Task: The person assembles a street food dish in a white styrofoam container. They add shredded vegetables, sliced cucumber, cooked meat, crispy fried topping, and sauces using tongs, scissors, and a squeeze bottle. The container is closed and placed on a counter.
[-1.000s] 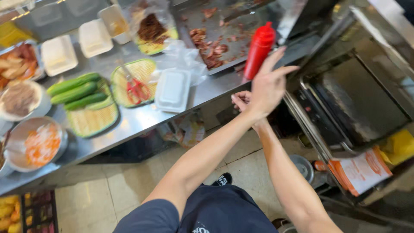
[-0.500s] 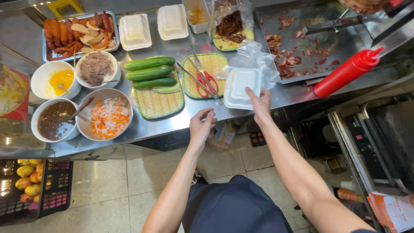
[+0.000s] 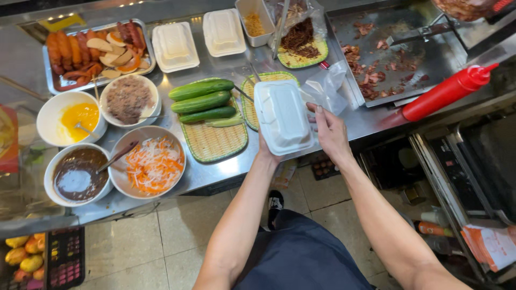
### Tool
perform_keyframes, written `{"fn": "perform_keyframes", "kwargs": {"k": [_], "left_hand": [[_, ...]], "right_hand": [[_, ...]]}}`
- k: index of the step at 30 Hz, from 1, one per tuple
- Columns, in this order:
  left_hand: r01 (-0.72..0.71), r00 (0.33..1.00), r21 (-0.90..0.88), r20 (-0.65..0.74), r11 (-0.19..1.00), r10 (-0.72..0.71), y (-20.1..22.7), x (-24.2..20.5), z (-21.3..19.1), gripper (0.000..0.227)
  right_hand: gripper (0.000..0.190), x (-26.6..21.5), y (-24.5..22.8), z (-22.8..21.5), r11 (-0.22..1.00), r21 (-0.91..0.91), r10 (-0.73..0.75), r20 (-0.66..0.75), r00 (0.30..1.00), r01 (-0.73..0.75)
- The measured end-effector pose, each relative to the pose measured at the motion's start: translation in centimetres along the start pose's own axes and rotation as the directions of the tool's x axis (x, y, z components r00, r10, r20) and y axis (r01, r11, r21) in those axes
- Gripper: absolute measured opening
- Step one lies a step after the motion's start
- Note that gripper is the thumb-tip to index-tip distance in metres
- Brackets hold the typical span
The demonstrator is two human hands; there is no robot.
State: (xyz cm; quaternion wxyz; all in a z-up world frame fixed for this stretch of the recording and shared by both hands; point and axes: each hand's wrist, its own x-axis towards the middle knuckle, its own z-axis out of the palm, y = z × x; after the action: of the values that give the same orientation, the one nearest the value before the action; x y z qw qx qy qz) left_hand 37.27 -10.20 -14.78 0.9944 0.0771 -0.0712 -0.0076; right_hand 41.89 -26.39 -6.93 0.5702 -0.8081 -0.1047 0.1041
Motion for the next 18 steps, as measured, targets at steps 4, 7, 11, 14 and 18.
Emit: {"fn": "perform_keyframes", "kwargs": {"k": [4,7,11,14,18], "left_hand": [[-0.026,0.983,0.116,-0.176,0.993,0.046,1.7,0.4,-1.5,0.063],[0.106,0.967,0.191,-0.249,0.976,-0.056,-2.8,4.2,-1.6,0.064],[0.228,0.948,0.3,-0.285,0.926,-0.141,-5.6,6.6,-0.6,0.066],[0.252,0.934,0.377,-0.336,0.891,-0.122,-3.3,4.8,0.3,0.068],[0.326,0.931,0.4,-0.293,0.857,-0.217,-5.3,6.6,1.3,0.07]], "right_hand": [[0.059,4.2,7.0,-1.6,0.626,-0.66,-0.449,0.132,0.884,0.417],[0.072,7.0,10.8,-2.9,0.514,-0.792,-0.185,0.273,0.944,0.33],[0.055,8.8,8.2,-6.3,0.71,-0.704,-0.016,-0.002,1.0,0.009],[0.032,5.3,2.8,-7.4,0.885,-0.426,-0.288,-0.185,0.94,0.187],[0.053,-3.0,-3.7,-10.4,0.886,-0.213,-0.437,-0.088,0.895,0.412]]}}
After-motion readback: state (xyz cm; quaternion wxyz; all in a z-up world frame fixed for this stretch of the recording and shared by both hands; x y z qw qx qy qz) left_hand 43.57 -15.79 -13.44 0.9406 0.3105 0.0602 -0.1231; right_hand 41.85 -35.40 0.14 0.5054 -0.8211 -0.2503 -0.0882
